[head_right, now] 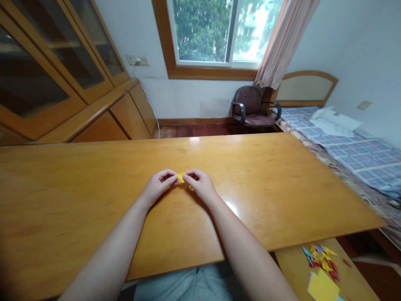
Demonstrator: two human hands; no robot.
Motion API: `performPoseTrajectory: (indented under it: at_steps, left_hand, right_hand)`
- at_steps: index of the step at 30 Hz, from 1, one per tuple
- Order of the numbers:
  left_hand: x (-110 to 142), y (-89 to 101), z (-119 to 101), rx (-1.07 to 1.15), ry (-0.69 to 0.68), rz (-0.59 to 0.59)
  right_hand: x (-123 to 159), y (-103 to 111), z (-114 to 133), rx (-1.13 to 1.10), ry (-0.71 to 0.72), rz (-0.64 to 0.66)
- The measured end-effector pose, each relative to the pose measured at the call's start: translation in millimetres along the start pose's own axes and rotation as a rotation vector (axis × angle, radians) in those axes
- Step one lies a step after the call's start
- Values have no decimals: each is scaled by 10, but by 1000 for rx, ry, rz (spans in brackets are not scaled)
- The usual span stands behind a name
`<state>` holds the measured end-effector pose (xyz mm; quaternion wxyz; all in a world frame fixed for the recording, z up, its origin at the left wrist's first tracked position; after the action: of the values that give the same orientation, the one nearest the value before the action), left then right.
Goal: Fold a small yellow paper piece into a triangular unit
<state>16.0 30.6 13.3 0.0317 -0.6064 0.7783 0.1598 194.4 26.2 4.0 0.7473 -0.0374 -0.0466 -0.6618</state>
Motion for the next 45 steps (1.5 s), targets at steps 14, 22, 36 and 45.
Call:
performPoseTrajectory:
  at_steps: [14, 22, 36, 45]
  left_hand:
    - [-19, -14, 13, -95, -32, 36]
    - [-32, -25, 16, -2, 19, 29]
    - [24, -197, -57, 313, 226, -1]
    - [35, -213, -15, 374, 275, -42]
  right_hand:
    - [76, -9, 145, 285, 375, -115]
    - [104, -31, 166, 331, 390, -121]
    - [129, -7, 197, 309, 410, -166]
    - [42, 16, 109, 183, 280, -147]
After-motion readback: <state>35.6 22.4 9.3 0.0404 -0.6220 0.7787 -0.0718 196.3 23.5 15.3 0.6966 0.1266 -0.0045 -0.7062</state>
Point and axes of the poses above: each hand's wrist, its own x-axis away from the middle knuckle, its own y-axis out of the back of the hand, z = x × y, the point moved 3 cm from there along -x, towards the middle knuckle, and after that the axes turned 9 degrees about -y, right-handed, at the moved point
